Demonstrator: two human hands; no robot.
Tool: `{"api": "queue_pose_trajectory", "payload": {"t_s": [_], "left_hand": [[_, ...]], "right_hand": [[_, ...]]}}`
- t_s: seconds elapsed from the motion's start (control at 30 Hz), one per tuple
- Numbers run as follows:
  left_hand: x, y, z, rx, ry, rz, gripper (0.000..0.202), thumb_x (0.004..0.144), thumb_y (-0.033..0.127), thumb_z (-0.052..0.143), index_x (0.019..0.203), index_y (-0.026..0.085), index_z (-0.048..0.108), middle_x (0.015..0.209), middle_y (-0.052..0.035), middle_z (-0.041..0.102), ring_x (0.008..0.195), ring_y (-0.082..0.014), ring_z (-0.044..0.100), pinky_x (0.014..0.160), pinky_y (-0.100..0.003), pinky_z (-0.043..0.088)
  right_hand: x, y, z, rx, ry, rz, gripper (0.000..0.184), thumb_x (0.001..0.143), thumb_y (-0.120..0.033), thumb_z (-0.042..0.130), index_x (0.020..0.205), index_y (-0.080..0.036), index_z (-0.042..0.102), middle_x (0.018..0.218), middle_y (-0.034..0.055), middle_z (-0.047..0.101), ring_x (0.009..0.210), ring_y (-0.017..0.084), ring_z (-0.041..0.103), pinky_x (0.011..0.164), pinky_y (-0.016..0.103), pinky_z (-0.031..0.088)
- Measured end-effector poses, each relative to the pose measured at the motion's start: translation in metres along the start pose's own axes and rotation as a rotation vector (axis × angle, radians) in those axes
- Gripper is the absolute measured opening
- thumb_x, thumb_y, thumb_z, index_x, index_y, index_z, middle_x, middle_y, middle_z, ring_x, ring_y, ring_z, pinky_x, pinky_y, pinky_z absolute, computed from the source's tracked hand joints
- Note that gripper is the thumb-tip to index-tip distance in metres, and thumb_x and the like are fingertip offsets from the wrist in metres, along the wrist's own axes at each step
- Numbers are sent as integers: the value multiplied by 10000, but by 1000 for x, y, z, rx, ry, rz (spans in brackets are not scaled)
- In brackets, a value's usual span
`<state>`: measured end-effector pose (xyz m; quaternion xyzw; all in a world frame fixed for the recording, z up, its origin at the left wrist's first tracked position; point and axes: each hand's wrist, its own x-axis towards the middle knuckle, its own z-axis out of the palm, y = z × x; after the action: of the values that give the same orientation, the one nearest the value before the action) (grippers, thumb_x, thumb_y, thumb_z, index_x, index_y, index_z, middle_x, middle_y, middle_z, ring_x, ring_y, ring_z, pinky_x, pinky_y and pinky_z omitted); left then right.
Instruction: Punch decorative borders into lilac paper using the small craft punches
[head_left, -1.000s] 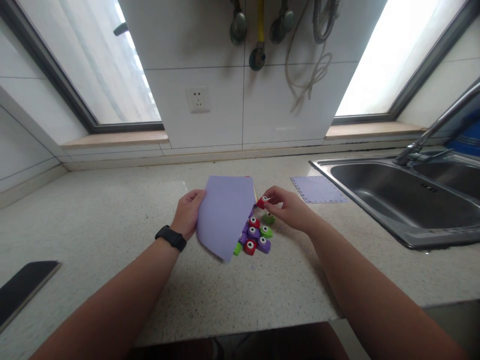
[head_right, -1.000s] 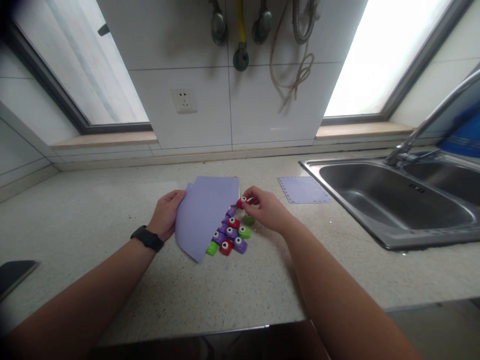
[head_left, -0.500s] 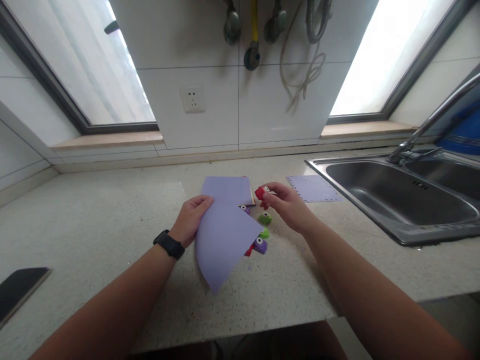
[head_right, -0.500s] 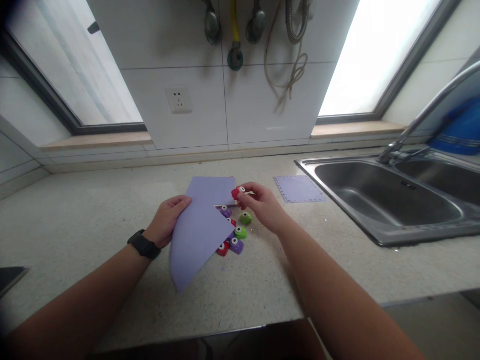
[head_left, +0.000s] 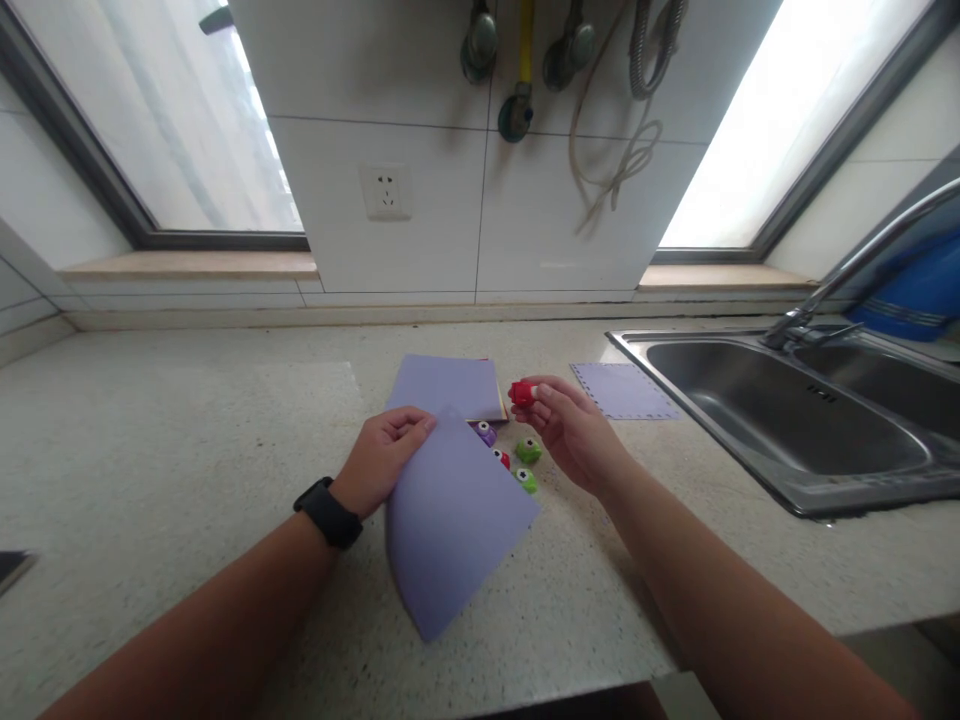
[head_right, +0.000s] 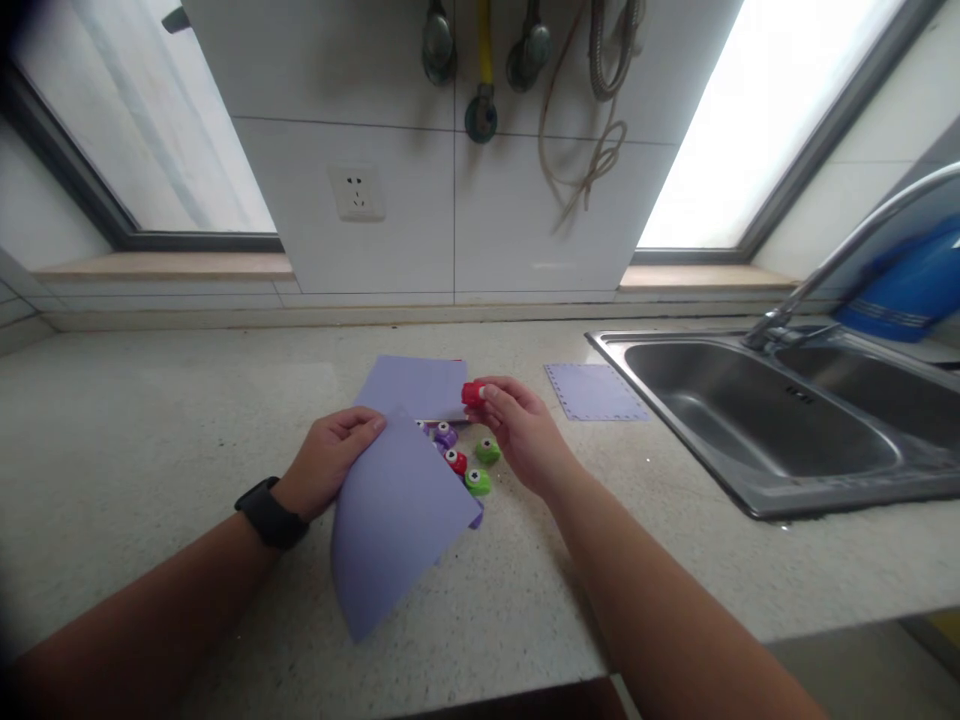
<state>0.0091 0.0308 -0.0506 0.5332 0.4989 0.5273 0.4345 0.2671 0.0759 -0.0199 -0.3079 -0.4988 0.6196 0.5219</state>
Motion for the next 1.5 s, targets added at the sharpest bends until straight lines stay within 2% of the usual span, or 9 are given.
{"api": "queue_pose_trajectory", "payload": {"t_s": [0.23, 0.4, 0.5, 0.6, 0.7, 0.83, 1.07, 1.3, 1.5], "left_hand": [[-4, 26, -2, 146, 1, 95, 361, 816, 537, 746, 837, 178, 767, 708, -43, 669, 610, -155, 537, 548, -255, 374], [-10, 63, -9, 355, -52, 200, 334, 868, 518, 690, 858, 200, 792, 606, -15, 593, 537, -140, 461, 501, -253, 326], [-15, 89, -18, 484, -33, 331, 284, 877, 473, 691, 898, 219, 815, 599, -12, 616, 541, -147, 491, 519, -255, 354], [-21, 113, -27, 570, -4, 433, 264, 880, 457, 685, 885, 233, 825, 626, -19, 659, 544, -156, 527, 525, -260, 376], [-26, 127, -33, 633, -14, 481, 253, 885, 452, 678, 885, 246, 825, 673, -23, 696, 549, -158, 554, 524, -261, 391], [-29, 132, -35, 683, -54, 504, 248, 900, 444, 667, 895, 249, 820, 607, -7, 655, 508, -147, 519, 512, -261, 381], [-32, 134, -30, 653, -104, 466, 251, 907, 448, 668, 873, 246, 813, 573, -2, 627, 513, -150, 510, 508, -261, 368], [-32, 136, -28, 662, -147, 443, 264, 911, 454, 658, 861, 246, 812, 675, -26, 708, 554, -166, 567, 526, -272, 385], [-33, 138, -28, 679, -176, 450, 271, 921, 453, 644, 846, 244, 800, 720, -25, 734, 574, -169, 598, 544, -272, 415]], "right_hand": [[7, -14, 20, -16, -78, -4, 291, 789, -374, 860, 957, -232, 668, 980, 27, 741, 848, 155, 693, 902, 371, 564], [15, -56, 38, -97, -234, -68, 327, 781, -356, 880, 1013, -224, 691, 945, 29, 745, 762, 157, 705, 755, 347, 582], [12, -77, 46, -124, -249, -221, 379, 733, -293, 915, 1060, -248, 729, 909, 16, 736, 727, 152, 690, 658, 310, 568], [4, -77, 49, -76, -200, -284, 378, 713, -330, 924, 1045, -266, 755, 852, 11, 731, 693, 157, 670, 650, 329, 586], [-4, -62, 51, -41, -240, -235, 336, 740, -290, 910, 1032, -265, 745, 909, 14, 750, 737, 157, 700, 696, 330, 607], [-11, -50, 56, 7, -284, -212, 253, 821, -315, 851, 1036, -249, 736, 919, 20, 751, 719, 145, 700, 682, 320, 615], [-23, -51, 68, -80, -239, -260, 243, 816, -306, 857, 1011, -216, 743, 843, 27, 750, 696, 128, 687, 663, 280, 602], [-25, -42, 57, -34, -331, -184, 266, 800, -271, 867, 1025, -223, 733, 844, 26, 745, 694, 128, 693, 611, 247, 586], [-25, -42, 53, -13, -347, -203, 268, 803, -292, 866, 1022, -224, 728, 831, 22, 736, 671, 126, 685, 598, 252, 586]]}}
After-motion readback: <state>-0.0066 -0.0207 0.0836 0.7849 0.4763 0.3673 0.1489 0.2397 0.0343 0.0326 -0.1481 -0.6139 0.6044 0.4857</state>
